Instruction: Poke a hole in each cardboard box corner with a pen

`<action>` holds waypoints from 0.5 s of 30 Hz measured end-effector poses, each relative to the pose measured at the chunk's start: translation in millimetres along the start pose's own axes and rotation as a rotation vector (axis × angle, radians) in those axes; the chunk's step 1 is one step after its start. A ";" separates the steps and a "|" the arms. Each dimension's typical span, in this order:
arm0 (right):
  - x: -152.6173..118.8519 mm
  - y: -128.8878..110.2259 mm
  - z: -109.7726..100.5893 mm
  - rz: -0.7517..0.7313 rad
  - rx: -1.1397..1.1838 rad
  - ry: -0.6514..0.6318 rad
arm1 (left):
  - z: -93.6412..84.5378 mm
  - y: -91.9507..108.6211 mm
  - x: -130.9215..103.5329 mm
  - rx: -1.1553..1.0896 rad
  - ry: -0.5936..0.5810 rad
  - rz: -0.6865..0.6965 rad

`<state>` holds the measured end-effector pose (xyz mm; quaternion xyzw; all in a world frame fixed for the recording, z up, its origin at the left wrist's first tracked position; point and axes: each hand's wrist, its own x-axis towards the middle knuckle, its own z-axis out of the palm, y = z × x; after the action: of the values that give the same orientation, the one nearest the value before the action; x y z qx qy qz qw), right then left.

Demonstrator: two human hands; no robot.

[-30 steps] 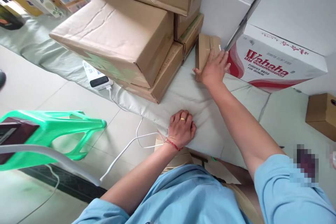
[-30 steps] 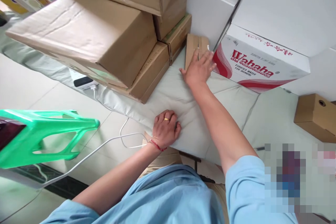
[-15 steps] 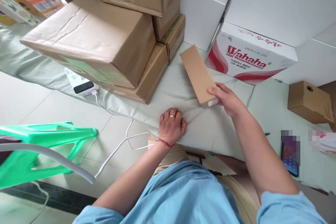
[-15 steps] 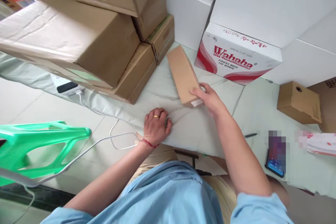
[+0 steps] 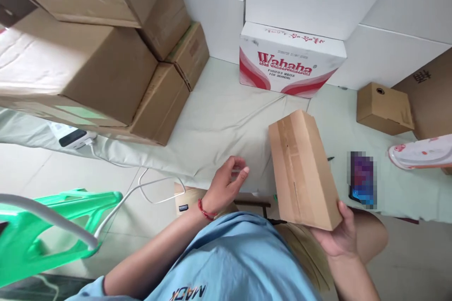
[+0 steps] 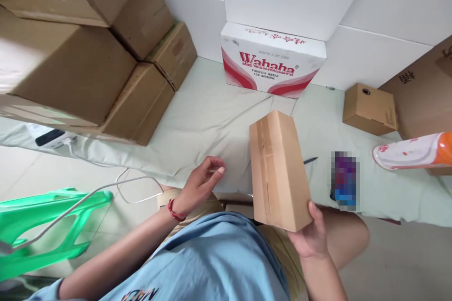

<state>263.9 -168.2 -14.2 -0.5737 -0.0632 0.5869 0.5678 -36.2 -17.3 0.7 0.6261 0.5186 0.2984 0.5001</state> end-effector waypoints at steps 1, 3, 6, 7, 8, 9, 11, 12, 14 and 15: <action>1.3 3.0 5.8 0.007 -0.026 0.000 | 6.0 7.0 0.9 -0.076 -0.039 -0.048; 4.8 6.9 21.9 -0.010 -0.102 -0.084 | 15.3 18.2 3.6 -0.182 -0.097 -0.132; 7.4 8.2 52.6 -0.071 -0.206 -0.212 | 24.6 29.7 5.8 -0.283 -0.163 -0.240; 6.8 7.4 63.1 -0.089 -0.231 -0.247 | 27.5 32.8 5.3 -0.322 -0.179 -0.269; 5.6 5.9 72.9 -0.098 -0.259 -0.282 | 30.6 35.8 4.2 -0.370 -0.190 -0.285; 4.1 3.7 81.4 -0.104 -0.295 -0.319 | 33.7 38.7 2.5 -0.428 -0.186 -0.287; 2.7 -3.7 91.7 -0.106 -0.399 -0.409 | 39.1 43.2 -2.2 -0.591 -0.127 -0.285; 4.0 -9.5 92.6 -0.101 -0.457 -0.467 | 40.7 44.3 -5.2 -0.694 -0.089 -0.305; 13.5 -26.2 86.2 -0.110 -0.591 -0.574 | 40.9 42.9 -12.3 -0.922 -0.048 -0.434; 22.5 -37.1 79.5 -0.155 -0.684 -0.591 | 39.4 40.1 -16.5 -1.035 -0.060 -0.527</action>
<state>233.5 -92.8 25.7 -0.5298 -0.4551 0.6267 0.3457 8.3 -43.9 27.9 0.1580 0.4292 0.3608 0.8128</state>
